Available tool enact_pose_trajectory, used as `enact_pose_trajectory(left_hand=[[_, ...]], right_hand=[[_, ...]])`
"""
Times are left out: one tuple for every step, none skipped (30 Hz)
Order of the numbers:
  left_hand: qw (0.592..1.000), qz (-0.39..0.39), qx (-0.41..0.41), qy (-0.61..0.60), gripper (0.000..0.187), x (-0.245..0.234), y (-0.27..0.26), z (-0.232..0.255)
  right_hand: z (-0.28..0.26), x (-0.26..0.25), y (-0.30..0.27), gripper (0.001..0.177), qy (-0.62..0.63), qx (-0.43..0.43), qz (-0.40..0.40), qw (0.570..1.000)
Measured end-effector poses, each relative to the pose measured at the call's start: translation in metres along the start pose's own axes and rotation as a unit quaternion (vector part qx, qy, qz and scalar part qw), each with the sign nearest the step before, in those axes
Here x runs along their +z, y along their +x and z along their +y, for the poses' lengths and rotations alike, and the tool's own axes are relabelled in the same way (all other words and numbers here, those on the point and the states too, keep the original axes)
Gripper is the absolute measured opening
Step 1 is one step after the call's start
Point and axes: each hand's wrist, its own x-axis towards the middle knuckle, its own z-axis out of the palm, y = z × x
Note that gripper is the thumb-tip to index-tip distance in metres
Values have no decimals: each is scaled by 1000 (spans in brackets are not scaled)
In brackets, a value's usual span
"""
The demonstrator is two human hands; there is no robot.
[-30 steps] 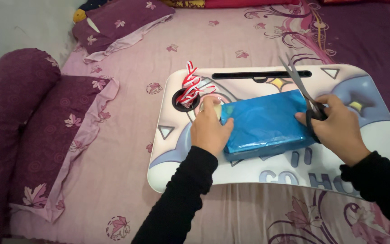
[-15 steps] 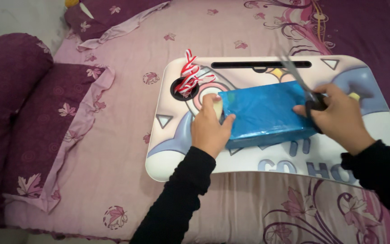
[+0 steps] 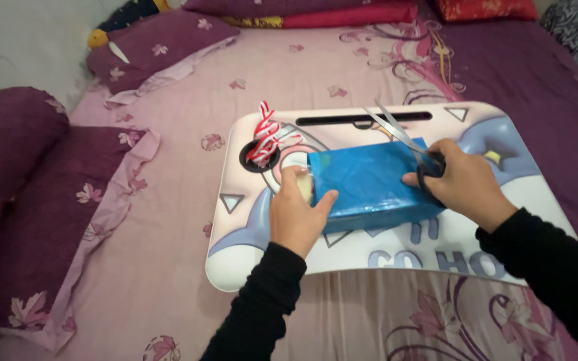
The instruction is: The person folds blue wrapping paper around a small box on a tray, then uses clear tape and scissors to secure the edges. The wrapped box remains on the tray at the end.
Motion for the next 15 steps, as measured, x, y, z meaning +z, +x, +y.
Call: enact_pose_trajectory(left_hand=[[1000, 4, -15, -15, 55, -2, 0, 6], [999, -4, -46, -27, 52, -5, 2, 12], [996, -12, -77, -39, 49, -9, 3, 18], [993, -22, -108, -51, 46, -13, 5, 25], [995, -6, -71, -68, 44, -18, 8, 31], [996, 8, -34, -84, 43, -24, 11, 37], [995, 22, 4, -99, 42, -29, 15, 44], [995, 21, 34, -86, 42, -32, 20, 51], [995, 20, 65, -72, 42, -35, 26, 59], [993, 19, 97, -59, 43, -37, 33, 67], [991, 12, 133, -26, 43, -38, 40, 75], [986, 5, 168, 6, 44, -37, 48, 83], [979, -2, 203, 38, 45, -36, 55, 91], [976, -24, 212, 51, 45, -33, 61, 98], [972, -45, 222, 65, 45, -30, 67, 105]], right_hand=[[1, 1, 1, 67, 19, 17, 0, 1000], [3, 2, 2, 66, 40, 34, -1, 999], [5, 4, 3, 62, 86, 53, -5, 995], [9, 6, 3, 59, 133, 72, -9, 988], [13, 9, 2, 56, 180, 91, -14, 979], [15, 14, 0, 54, 257, 94, -20, 962], [16, 20, -2, 52, 332, 96, -27, 938], [17, 26, -3, 50, 406, 96, -32, 908], [17, 34, -6, 50, 419, 108, -33, 901], [13, 44, -9, 49, 432, 119, -33, 894], [10, 51, -12, 49, 444, 130, -32, 886], [7, 59, -15, 48, 435, 132, -33, 890], [3, 66, -16, 48, 425, 135, -33, 894], [2, 68, -16, 47, 415, 140, -33, 898], [2, 66, -15, 46, 377, 139, -15, 915]])
